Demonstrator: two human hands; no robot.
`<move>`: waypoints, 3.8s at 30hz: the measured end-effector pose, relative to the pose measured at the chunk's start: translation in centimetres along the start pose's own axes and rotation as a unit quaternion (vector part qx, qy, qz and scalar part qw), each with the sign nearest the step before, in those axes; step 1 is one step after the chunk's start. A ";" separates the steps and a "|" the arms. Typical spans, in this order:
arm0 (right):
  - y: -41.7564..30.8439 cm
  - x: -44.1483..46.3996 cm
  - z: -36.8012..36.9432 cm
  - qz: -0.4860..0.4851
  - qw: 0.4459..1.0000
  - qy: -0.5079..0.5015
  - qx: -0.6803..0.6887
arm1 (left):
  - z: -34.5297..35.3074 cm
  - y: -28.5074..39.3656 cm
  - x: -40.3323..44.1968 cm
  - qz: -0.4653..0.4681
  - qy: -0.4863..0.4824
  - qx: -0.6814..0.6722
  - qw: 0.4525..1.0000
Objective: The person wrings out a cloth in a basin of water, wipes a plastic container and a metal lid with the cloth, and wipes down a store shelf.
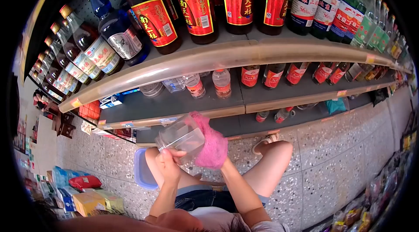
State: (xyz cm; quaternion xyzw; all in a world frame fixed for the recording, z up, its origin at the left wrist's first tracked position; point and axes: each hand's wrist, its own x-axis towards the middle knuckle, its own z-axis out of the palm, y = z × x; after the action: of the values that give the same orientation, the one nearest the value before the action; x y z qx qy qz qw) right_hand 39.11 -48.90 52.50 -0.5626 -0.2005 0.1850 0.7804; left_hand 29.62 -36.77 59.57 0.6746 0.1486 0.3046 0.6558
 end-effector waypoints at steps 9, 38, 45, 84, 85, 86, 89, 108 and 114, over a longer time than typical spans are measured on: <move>-2.9 0.9 0.5 -0.084 0.979 -0.008 -0.187 | -0.9 0.1 3.0 -0.199 0.088 -0.291 0.932; -0.8 -1.1 -1.9 0.002 0.997 -0.053 -0.055 | -3.1 -4.0 4.2 -0.394 0.052 -0.421 0.815; -1.9 -0.4 -1.1 -0.088 0.986 -0.070 -0.126 | -2.4 -4.8 4.3 -0.424 0.083 -0.356 0.829; 4.1 -1.0 -5.8 0.310 0.882 -0.258 0.246 | -1.0 -1.2 5.6 0.260 -0.464 0.023 0.846; 4.5 -1.3 -6.0 0.319 0.871 -0.264 0.265 | -0.8 -0.9 5.6 0.280 -0.486 0.039 0.827; 4.7 -1.5 -6.3 0.334 0.887 -0.256 0.190 | -0.6 -0.6 5.6 0.301 -0.506 0.055 0.807; 3.8 -1.2 -6.3 0.347 0.915 -0.204 0.034 | -0.5 -0.1 5.2 0.356 -0.525 0.126 0.762; 3.9 -4.6 -3.5 0.103 0.988 0.026 -0.112 | 0.7 -2.4 4.9 0.446 -0.541 0.389 0.598; 2.6 -3.6 -4.3 0.076 0.986 0.073 -0.125 | -0.6 -0.4 5.5 0.416 -0.290 0.332 0.795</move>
State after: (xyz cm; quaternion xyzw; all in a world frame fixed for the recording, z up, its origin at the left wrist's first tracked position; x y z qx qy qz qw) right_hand 38.11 -53.45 48.45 -0.6816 -0.1208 0.1756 0.7000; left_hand 33.62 -32.94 60.32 0.9046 -0.2513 0.2698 0.2138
